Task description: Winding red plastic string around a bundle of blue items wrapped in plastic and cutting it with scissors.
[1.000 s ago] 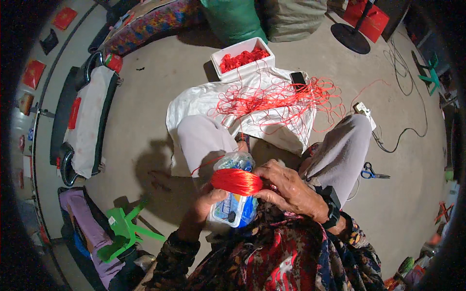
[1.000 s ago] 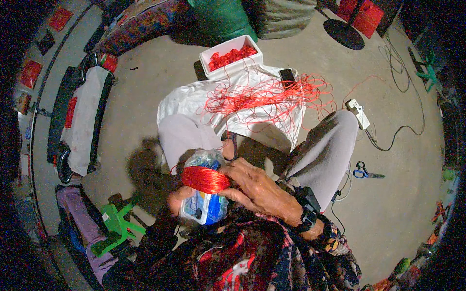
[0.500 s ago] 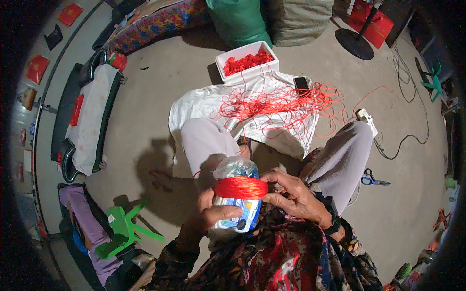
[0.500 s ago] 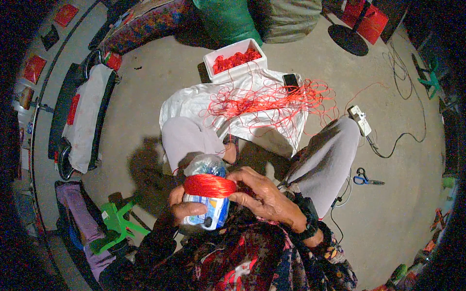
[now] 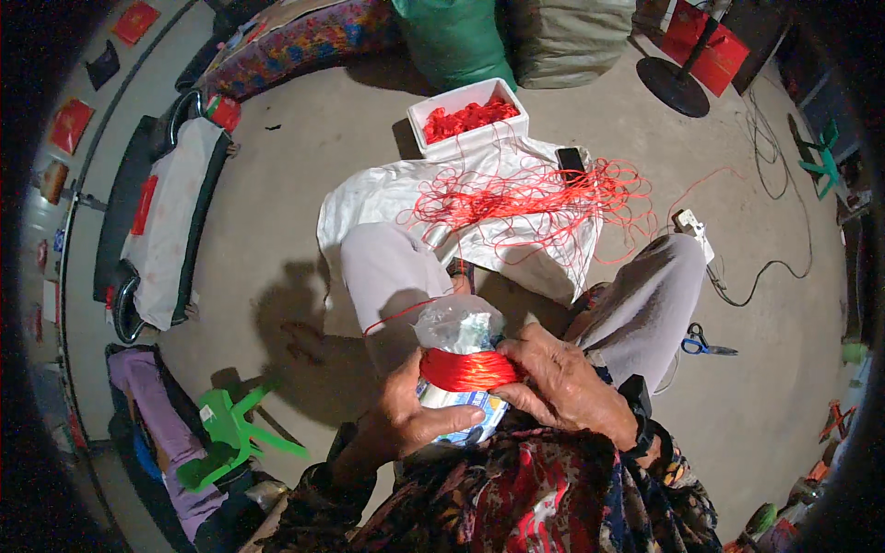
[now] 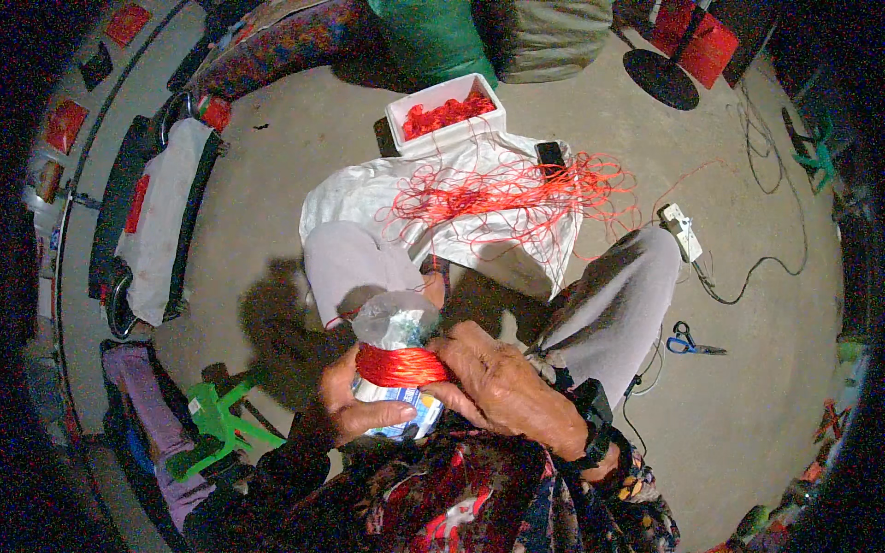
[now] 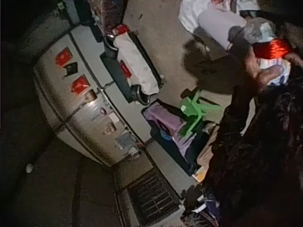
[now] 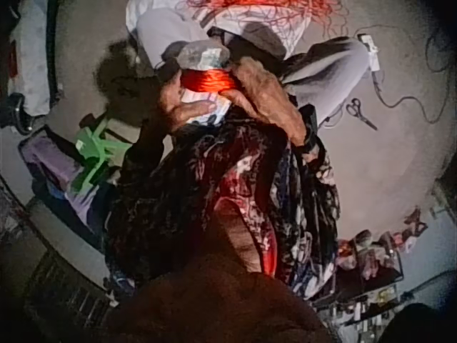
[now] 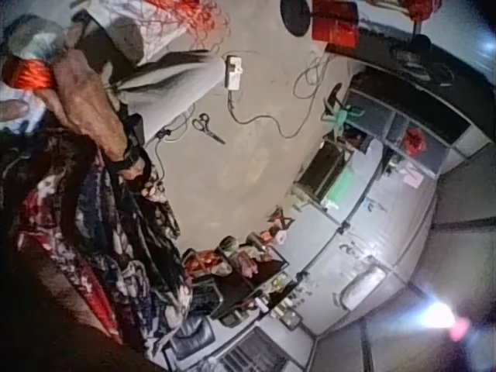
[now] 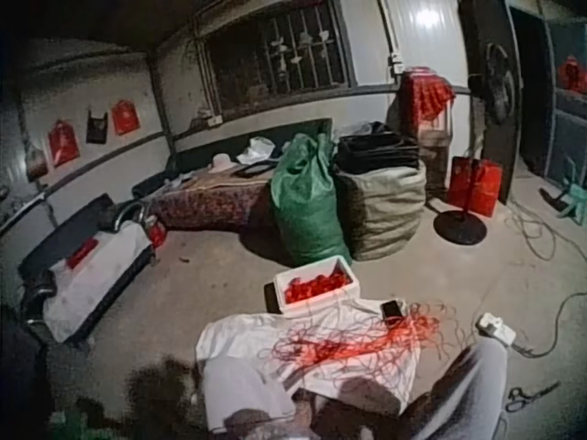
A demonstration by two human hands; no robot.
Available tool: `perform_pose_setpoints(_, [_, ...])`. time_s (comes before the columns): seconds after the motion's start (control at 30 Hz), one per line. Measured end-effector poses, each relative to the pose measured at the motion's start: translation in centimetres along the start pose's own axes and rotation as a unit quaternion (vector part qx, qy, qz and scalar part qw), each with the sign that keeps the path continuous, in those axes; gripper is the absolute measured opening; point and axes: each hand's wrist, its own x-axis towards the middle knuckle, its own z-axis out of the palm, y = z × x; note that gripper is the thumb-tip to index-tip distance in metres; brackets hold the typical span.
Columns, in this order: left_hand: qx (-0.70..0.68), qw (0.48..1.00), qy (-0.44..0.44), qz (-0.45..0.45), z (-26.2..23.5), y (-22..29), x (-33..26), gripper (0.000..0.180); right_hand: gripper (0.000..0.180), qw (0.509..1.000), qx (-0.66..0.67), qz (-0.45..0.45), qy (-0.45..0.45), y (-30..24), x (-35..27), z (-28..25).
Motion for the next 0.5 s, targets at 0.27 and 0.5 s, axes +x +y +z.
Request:
perform_pose_setpoints(0.27, [-0.010,1.000,-0.020,-0.020,-0.3,0.2,0.5,0.071,0.029,0.998,0.048,0.000,0.026,1.1,0.2,0.8])
perform_pose_setpoints(0.5, [-0.006,0.997,-0.065,-0.042,-0.7,-0.5,0.5,0.070,0.024,0.988,0.141,0.055,0.031,1.6,-0.1,0.8])
